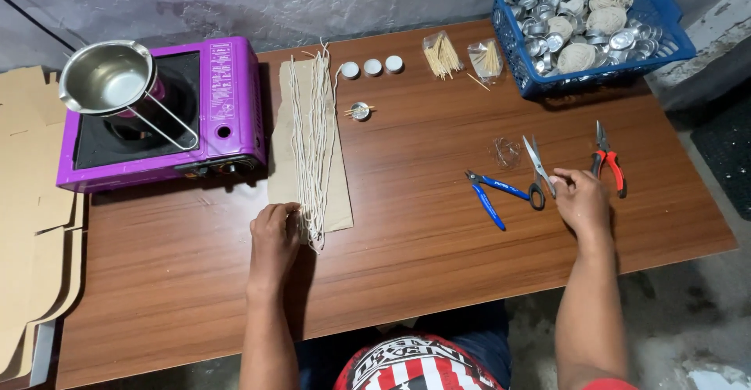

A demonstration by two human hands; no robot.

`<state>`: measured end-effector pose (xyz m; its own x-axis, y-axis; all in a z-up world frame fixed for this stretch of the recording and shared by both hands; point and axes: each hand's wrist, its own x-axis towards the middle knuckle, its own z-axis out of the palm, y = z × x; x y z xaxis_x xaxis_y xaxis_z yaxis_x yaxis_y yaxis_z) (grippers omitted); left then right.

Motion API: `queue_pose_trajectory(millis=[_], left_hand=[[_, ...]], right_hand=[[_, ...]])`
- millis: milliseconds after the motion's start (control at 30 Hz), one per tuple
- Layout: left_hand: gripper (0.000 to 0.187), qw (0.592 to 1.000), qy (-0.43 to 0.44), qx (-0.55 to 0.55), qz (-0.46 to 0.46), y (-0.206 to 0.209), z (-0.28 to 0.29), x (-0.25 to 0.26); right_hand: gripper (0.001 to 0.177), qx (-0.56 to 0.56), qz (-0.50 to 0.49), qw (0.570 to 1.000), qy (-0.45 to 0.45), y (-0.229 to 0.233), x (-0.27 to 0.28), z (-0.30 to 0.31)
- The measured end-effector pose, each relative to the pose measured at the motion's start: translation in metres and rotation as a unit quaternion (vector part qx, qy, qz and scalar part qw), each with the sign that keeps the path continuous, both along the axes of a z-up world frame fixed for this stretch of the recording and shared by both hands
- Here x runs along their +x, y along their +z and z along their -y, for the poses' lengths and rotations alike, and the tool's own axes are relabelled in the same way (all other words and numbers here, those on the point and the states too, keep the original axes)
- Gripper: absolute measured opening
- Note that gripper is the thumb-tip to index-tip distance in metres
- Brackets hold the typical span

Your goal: The person is preparing candle wicks by cutting wick material to size and attaching metal wick tabs using scissors and pliers.

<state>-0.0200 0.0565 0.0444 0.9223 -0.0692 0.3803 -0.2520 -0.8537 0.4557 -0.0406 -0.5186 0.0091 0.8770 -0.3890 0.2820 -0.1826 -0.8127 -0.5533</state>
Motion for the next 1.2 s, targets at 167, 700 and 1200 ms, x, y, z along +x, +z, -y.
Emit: queue_pose_trajectory(millis=[167, 700, 1200], left_hand=[[0.014, 1.000, -0.001, -0.024, 0.017, -0.005, 0.000, 0.002], [0.013, 0.999, 0.004, -0.023, 0.046, 0.001, 0.001, -0.002], [0.017, 0.991, -0.094, -0.090, 0.020, 0.006, 0.021, -0.016]], right_hand=[[0.029, 0.001, 0.000, 1.000, 0.001, 0.001, -0.003, -0.001], [0.038, 0.015, -0.051, 0.998, 0.025, 0.035, -0.005, -0.023], [0.056, 0.019, -0.292, 0.954, -0.070, 0.073, 0.003, -0.044]])
